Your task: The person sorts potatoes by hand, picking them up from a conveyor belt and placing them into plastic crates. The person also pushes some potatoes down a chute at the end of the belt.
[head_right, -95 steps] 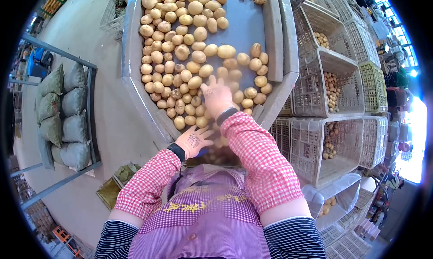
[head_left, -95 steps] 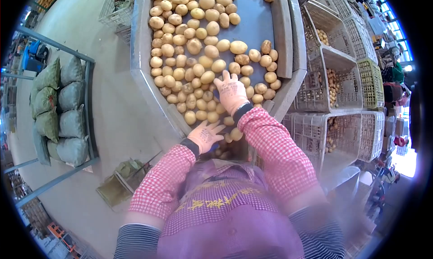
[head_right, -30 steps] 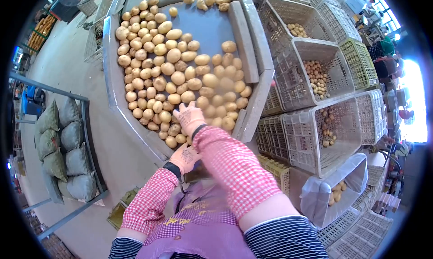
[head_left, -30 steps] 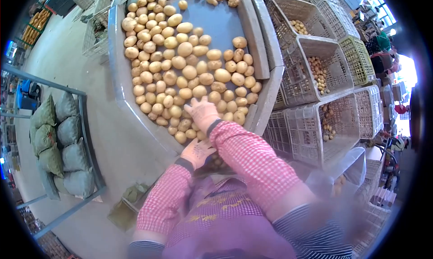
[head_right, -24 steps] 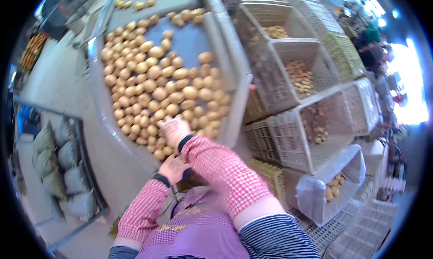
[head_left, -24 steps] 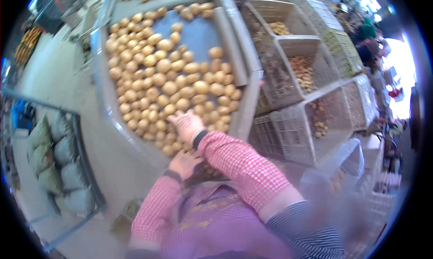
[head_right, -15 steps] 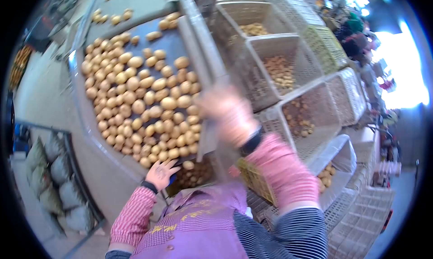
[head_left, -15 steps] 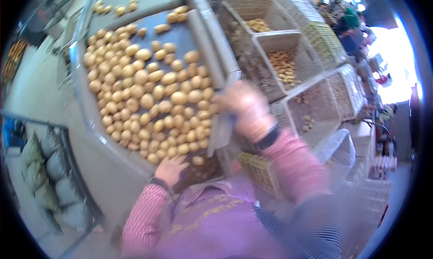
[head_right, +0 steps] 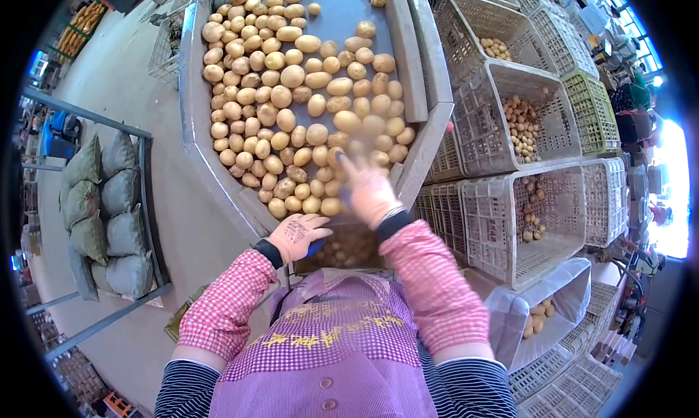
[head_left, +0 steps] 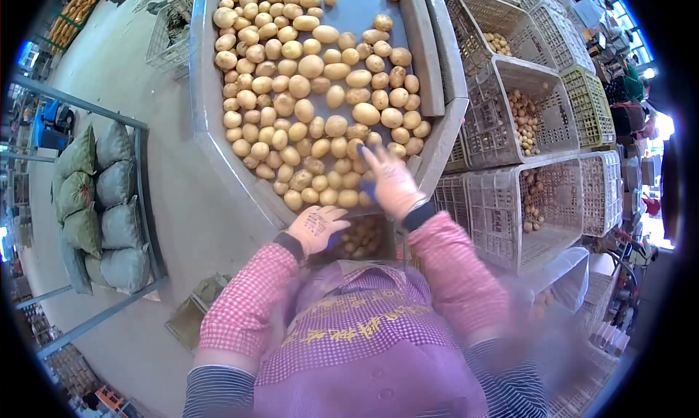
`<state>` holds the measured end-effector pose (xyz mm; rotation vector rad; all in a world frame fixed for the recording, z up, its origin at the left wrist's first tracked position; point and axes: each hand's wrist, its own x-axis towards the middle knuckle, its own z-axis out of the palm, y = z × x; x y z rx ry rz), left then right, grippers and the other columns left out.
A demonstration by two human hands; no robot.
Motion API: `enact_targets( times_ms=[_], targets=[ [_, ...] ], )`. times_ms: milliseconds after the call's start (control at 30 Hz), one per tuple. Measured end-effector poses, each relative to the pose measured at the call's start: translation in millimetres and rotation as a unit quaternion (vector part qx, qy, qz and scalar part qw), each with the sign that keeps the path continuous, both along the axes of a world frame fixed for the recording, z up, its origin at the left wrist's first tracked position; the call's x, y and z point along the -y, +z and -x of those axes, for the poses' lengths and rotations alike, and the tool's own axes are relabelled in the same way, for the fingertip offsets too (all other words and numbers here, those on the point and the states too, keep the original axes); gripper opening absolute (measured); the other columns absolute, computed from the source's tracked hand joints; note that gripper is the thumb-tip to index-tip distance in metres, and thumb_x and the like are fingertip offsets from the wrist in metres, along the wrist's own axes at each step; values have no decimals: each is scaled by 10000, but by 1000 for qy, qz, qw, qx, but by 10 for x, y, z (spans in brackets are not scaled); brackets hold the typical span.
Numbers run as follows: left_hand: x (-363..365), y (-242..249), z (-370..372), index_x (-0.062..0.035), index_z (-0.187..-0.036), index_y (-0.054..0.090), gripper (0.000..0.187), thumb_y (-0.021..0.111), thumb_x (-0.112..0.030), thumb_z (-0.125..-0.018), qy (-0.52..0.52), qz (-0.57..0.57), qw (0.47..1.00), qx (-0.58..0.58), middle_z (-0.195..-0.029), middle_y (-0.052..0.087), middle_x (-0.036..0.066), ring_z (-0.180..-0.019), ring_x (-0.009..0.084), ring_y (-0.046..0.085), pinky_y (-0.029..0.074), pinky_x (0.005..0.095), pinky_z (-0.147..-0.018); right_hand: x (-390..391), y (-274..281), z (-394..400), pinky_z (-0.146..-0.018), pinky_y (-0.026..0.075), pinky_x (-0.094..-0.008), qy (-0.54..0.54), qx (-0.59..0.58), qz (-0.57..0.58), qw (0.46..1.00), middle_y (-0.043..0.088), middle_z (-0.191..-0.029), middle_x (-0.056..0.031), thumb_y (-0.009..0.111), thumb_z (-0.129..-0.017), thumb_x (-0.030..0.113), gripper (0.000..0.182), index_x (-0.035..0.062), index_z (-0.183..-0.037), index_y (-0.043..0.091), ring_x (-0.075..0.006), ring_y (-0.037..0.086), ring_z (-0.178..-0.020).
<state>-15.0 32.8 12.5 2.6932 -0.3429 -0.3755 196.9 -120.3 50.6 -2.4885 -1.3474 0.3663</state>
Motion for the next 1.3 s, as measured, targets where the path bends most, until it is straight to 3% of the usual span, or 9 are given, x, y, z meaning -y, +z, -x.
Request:
enact_targets(
  times_ms=[200, 400, 533, 800, 900, 967, 1167, 1233, 1300],
  targets=[
    [-106, 213, -123, -118, -1303, 700, 433, 732, -264, -896, 407, -36, 902, 138, -1381, 627, 158, -1276, 405, 573, 492, 511, -1069, 185, -223, 464, -1151, 434, -563, -20, -44, -5, 999, 546, -1505, -188, 754, -904, 209, 628, 92, -1489, 559, -435, 436, -1463],
    [110, 130, -180, -162, -1347, 633, 480, 726, -344, -913, 164, 65, 984, 26, -1278, 642, 107, -1221, 318, 592, 473, 490, -1045, -323, 62, -321, -1025, 536, -476, -86, 52, -48, 994, 636, -1402, -165, 665, -968, 139, 433, 149, -1401, 644, -397, 633, -1213],
    [130, -79, -110, -216, -1428, 612, 436, 603, -269, -995, 13, 39, 999, 1, -1407, 621, 59, -1372, 252, 550, 421, 455, -1118, -746, 219, -243, -959, 581, -482, 6, 98, 235, 967, 650, -1294, -137, 571, -1024, 146, 364, 206, -1379, 623, -323, 686, -1188],
    [105, -130, -120, -230, -1507, 585, 484, 567, -273, -1026, -15, -30, 999, -17, -1670, 448, 45, -1549, 213, 389, 306, 445, -1248, -309, -189, -103, -849, 620, -405, -124, -29, -42, 991, 696, -1315, -161, 816, -905, 247, 690, 139, -1527, 538, -300, 738, -1084],
    [120, -60, -158, -225, -1490, 603, 470, 560, -227, -1022, -13, -18, 999, -45, -1674, 446, 38, -1553, 214, 385, 308, 441, -1247, 1, 106, -100, -912, 622, -361, -220, -649, -244, 686, 658, -1402, -103, 756, -988, 165, 658, 40, -1569, 475, -238, 680, -1227],
    [122, -161, -143, -198, -1444, 626, 463, 638, -349, -1006, -6, -1, 1000, -14, -1608, 513, 71, -1499, 253, 454, 359, 450, -1224, 283, 265, 177, -1039, 610, -378, -142, -725, -357, 572, 532, -1588, -136, 650, -1049, 58, 672, 5, -1647, 349, -271, 610, -1384],
    [136, -134, -138, -212, -1447, 631, 515, 712, -353, -958, -20, -20, 1000, 0, -1492, 592, 54, -1502, 272, 444, 335, 466, -1247, 367, 651, 453, -1179, 476, -427, -22, -234, -218, 947, 615, -1484, -104, 716, -1008, 264, 704, 15, -1595, 418, -282, 548, -1409],
    [148, -127, -150, -219, -1459, 626, 522, 709, -349, -961, -28, -35, 999, 4, -1531, 572, 55, -1517, 275, 431, 324, 467, -1256, 437, 745, 512, -1130, 492, -365, -11, -29, -153, 988, 721, -1349, -49, 844, -909, 278, 732, 2, -1515, 539, -245, 646, -1289],
    [157, -126, -156, -231, -1488, 612, 548, 710, -339, -959, -31, -52, 997, -39, -1608, 515, 73, -1548, 286, 404, 315, 471, -1267, 558, 863, 576, -1213, 430, -455, -88, -296, -273, 911, 622, -1498, -106, 638, -1041, 409, 659, 59, -1582, 499, -264, 506, -1456]
  ],
)
